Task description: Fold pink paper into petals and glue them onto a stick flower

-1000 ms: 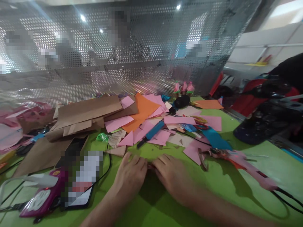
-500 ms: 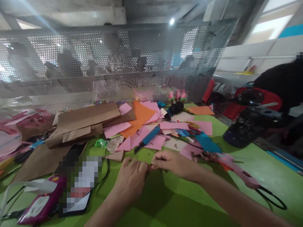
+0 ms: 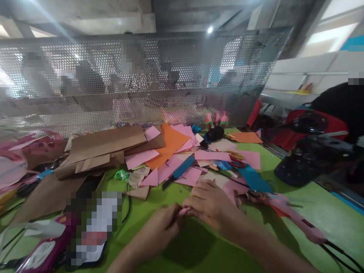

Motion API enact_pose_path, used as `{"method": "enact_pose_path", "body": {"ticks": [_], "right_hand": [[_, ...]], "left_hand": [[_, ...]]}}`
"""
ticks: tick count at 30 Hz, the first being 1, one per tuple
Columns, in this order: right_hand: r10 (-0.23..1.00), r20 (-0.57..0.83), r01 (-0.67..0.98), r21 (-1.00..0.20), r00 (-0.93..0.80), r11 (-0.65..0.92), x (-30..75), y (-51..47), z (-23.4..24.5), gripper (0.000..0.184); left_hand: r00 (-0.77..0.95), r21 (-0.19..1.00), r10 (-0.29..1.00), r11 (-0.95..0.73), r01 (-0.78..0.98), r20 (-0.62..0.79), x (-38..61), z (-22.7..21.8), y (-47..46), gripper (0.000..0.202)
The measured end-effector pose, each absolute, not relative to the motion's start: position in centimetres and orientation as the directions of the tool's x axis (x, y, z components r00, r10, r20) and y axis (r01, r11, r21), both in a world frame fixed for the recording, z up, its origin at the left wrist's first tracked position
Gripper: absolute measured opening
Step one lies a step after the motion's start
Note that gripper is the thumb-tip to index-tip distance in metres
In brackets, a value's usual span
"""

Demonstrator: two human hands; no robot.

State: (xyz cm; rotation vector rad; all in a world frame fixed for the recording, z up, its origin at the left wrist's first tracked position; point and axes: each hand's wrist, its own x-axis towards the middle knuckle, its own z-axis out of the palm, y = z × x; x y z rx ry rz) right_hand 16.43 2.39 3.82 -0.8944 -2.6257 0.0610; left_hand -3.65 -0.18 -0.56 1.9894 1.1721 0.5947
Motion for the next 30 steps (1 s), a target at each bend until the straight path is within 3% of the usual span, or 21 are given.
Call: {"method": "enact_pose_path", "body": {"ticks": [5, 11, 16, 24, 27, 30], "right_hand": [[0.636, 0.274, 0.615, -0.17, -0.721, 0.77, 16.1, 2.3, 3.2, 0.025], [0.69, 0.246, 0.634, -0.272, -0.681, 0.724, 15.8, 2.0, 2.8, 0.026], [0.718, 0.213, 0.633, -0.353, -0.662, 0.689, 15.8, 1.9, 3.0, 0.022], [0.745, 0.245, 0.637, -0.396, -0.62, 0.661, 15.9, 2.0, 3.1, 0.025], [0.75, 0.24, 0.609, -0.46, -0.616, 0.647, 16.1, 2.1, 3.1, 0.013], [0.75, 0.261, 0.587, -0.488, -0.608, 0.646, 16.4, 2.3, 3.1, 0.023]], "left_hand": [[0.492, 0.346, 0.865, -0.495, 0.797, 0.104, -3.4, -1.1, -0.1, 0.019], [0.492, 0.169, 0.851, -0.521, 0.837, 0.186, -3.3, -1.7, -0.1, 0.023], [0.499, 0.135, 0.842, -0.529, 0.838, 0.206, -3.3, -1.8, -0.3, 0.023], [0.42, 0.195, 0.859, -0.484, 0.853, 0.292, -3.1, -1.6, -0.4, 0.023], [0.423, 0.203, 0.854, -0.491, 0.847, 0.302, -3.2, -1.6, -0.2, 0.021], [0.445, 0.251, 0.858, -0.504, 0.826, 0.258, -3.4, -2.0, 0.1, 0.021]]}}
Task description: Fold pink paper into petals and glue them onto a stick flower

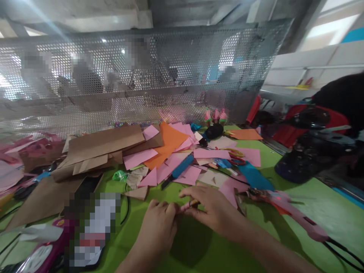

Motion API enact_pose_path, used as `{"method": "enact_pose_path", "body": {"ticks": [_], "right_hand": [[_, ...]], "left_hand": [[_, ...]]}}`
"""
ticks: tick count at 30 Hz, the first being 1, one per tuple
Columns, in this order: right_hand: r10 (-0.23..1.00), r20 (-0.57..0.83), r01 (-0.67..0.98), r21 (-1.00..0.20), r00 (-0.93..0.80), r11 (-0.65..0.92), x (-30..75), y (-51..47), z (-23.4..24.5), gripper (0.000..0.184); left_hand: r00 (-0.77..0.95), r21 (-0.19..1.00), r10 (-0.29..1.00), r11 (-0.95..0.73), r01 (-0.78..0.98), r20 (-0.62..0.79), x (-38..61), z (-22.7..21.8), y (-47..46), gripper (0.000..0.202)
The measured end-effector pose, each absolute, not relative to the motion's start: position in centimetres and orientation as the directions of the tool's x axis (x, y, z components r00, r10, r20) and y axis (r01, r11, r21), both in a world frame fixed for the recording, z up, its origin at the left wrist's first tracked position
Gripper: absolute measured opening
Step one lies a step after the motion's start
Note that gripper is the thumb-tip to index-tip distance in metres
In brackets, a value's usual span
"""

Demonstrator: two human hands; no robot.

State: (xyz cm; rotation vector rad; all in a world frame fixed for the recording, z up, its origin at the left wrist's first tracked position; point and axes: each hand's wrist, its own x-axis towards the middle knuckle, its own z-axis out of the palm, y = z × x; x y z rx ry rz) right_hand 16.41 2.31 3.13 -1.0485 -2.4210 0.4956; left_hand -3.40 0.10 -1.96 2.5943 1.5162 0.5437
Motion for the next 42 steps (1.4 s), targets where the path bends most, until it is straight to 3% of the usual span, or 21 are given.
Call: {"method": "enact_pose_path", "body": {"ticks": [3, 6, 12, 24, 31, 35, 39, 42], "right_hand": [[0.705, 0.305, 0.552, -0.457, -0.64, 0.698, 16.6, 2.6, 3.2, 0.011], [0.667, 0.324, 0.545, -0.394, -0.671, 0.74, 16.6, 2.8, 3.3, 0.019], [0.664, 0.282, 0.63, -0.212, -0.692, 0.747, 16.3, 2.6, 2.9, 0.024], [0.717, 0.265, 0.679, -0.23, -0.645, 0.697, 16.0, 2.4, 2.8, 0.027], [0.732, 0.258, 0.657, -0.326, -0.631, 0.68, 16.2, 2.6, 2.5, 0.037], [0.687, 0.275, 0.637, -0.258, -0.673, 0.727, 16.2, 2.6, 3.1, 0.019], [0.628, 0.305, 0.624, -0.124, -0.716, 0.772, 16.2, 2.5, 2.8, 0.015], [0.626, 0.31, 0.629, -0.102, -0.716, 0.77, 16.0, 2.6, 2.2, 0.018]], "left_hand": [[0.466, 0.325, 0.847, -0.53, 0.783, 0.258, -3.5, -2.3, 0.2, 0.019], [0.483, 0.358, 0.832, -0.553, 0.752, 0.272, -3.6, -2.4, 0.2, 0.023], [0.48, 0.259, 0.81, -0.57, 0.78, 0.336, -3.7, -2.5, 0.3, 0.024], [0.407, 0.169, 0.823, -0.501, 0.849, 0.397, -3.7, -1.7, 0.4, 0.018], [0.449, 0.137, 0.765, -0.561, 0.816, 0.462, -3.8, -1.7, 0.1, 0.021], [0.424, 0.165, 0.783, -0.542, 0.824, 0.454, -3.9, -1.9, 0.4, 0.02], [0.424, 0.225, 0.811, -0.538, 0.813, 0.403, -3.9, -1.8, 0.5, 0.017], [0.426, 0.219, 0.829, -0.52, 0.826, 0.362, -3.6, -1.5, 0.4, 0.017]]}}
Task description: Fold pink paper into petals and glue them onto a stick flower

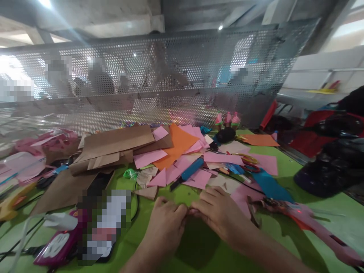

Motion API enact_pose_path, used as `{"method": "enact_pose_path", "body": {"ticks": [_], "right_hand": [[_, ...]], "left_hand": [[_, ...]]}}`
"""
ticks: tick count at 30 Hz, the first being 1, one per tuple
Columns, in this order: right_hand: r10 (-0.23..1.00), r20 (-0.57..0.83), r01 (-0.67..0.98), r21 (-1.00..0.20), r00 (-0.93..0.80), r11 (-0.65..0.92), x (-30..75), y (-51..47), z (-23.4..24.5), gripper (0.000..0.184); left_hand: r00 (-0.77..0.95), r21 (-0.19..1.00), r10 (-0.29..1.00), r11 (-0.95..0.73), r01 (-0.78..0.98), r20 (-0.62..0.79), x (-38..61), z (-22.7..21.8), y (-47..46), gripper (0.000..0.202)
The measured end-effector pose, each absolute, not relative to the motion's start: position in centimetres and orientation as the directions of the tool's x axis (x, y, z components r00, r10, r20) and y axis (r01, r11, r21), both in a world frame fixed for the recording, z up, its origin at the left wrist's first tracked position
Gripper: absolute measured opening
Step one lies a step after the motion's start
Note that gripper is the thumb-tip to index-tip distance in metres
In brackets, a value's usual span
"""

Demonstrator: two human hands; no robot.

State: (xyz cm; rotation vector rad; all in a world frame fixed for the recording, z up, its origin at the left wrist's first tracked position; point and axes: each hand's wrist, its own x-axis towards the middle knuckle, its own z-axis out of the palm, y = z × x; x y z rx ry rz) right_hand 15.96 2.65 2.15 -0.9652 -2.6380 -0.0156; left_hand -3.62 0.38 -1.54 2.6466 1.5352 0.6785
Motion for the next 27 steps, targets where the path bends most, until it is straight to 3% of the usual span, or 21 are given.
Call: {"method": "enact_pose_path", "body": {"ticks": [5, 12, 24, 27], "right_hand": [[0.688, 0.245, 0.659, -0.197, -0.684, 0.726, 15.7, 2.5, 2.2, 0.017], [0.727, 0.138, 0.661, -0.329, -0.673, 0.674, 15.6, 2.4, 2.4, 0.025], [0.775, 0.108, 0.662, -0.454, -0.623, 0.596, 15.7, 2.6, 2.1, 0.03], [0.779, 0.119, 0.655, -0.473, -0.615, 0.589, 15.8, 2.7, 2.0, 0.024]], "left_hand": [[0.419, 0.175, 0.812, -0.519, 0.836, 0.407, -3.1, -1.6, 0.0, 0.023], [0.44, 0.167, 0.8, -0.539, 0.825, 0.408, -3.2, -1.8, 0.1, 0.016], [0.448, 0.129, 0.759, -0.562, 0.817, 0.473, -2.6, -2.8, 0.1, 0.021], [0.435, 0.134, 0.771, -0.547, 0.826, 0.466, -2.5, -3.0, 0.3, 0.017]]}}
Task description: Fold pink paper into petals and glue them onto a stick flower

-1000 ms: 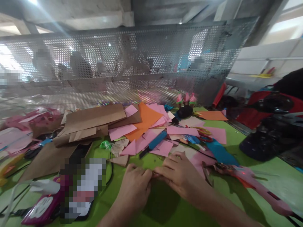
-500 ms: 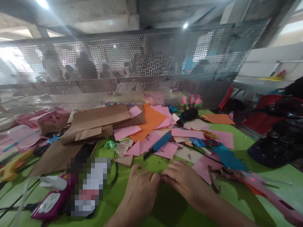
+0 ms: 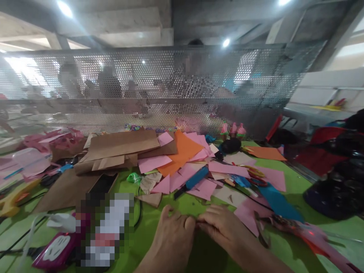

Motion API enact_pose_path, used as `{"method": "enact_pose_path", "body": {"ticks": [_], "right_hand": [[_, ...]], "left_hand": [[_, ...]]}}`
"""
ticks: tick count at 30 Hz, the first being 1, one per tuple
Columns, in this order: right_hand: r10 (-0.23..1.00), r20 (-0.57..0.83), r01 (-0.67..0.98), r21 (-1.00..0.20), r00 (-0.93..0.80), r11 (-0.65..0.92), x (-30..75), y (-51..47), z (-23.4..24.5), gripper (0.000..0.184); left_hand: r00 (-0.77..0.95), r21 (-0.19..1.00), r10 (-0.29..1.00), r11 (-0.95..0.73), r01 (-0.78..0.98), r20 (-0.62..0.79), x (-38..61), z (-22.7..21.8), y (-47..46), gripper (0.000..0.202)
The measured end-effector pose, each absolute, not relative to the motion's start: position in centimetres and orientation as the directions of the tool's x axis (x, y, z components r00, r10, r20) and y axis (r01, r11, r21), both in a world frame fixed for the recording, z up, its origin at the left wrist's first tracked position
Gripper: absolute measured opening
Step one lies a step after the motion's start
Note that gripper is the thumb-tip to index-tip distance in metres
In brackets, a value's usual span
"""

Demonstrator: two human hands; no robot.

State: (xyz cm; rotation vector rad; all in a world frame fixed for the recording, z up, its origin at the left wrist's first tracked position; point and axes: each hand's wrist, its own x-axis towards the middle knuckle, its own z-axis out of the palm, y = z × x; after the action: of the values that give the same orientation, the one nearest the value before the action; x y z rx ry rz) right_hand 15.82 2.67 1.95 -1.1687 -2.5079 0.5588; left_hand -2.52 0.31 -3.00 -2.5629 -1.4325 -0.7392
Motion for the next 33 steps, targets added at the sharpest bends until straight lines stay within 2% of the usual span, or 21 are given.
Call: {"method": "enact_pose_path", "body": {"ticks": [3, 7, 10, 16, 23, 28, 33], "right_hand": [[0.779, 0.19, 0.628, -0.493, -0.598, 0.602, 16.0, 2.6, 2.1, 0.014], [0.742, 0.227, 0.621, -0.426, -0.63, 0.658, 16.2, 2.9, 2.3, 0.013], [0.743, 0.222, 0.648, -0.375, -0.631, 0.663, 16.3, 3.5, 1.9, 0.019], [0.756, 0.183, 0.66, -0.388, -0.629, 0.643, 16.2, 3.9, 1.2, 0.026], [0.82, 0.121, 0.689, -0.482, -0.56, 0.541, 15.9, 2.9, 2.0, 0.026], [0.803, 0.134, 0.624, -0.56, -0.581, 0.545, 15.9, 2.8, 2.2, 0.017], [0.739, 0.212, 0.57, -0.514, -0.64, 0.641, 16.1, 3.0, 2.7, 0.009]], "left_hand": [[0.399, 0.175, 0.809, -0.509, 0.843, 0.432, -2.4, -2.8, 0.4, 0.012], [0.37, 0.212, 0.872, -0.447, 0.869, 0.32, -2.4, -2.0, 0.5, 0.016], [0.395, 0.2, 0.879, -0.452, 0.869, 0.269, -2.4, -1.6, 0.7, 0.013], [0.408, 0.188, 0.838, -0.494, 0.849, 0.363, -2.7, -2.4, 0.9, 0.011], [0.398, 0.201, 0.801, -0.523, 0.828, 0.447, -2.8, -2.8, 0.5, 0.011], [0.411, 0.18, 0.815, -0.513, 0.839, 0.407, -2.8, -2.8, 0.4, 0.015], [0.406, 0.2, 0.868, -0.468, 0.861, 0.285, -2.8, -2.0, 0.6, 0.014]]}}
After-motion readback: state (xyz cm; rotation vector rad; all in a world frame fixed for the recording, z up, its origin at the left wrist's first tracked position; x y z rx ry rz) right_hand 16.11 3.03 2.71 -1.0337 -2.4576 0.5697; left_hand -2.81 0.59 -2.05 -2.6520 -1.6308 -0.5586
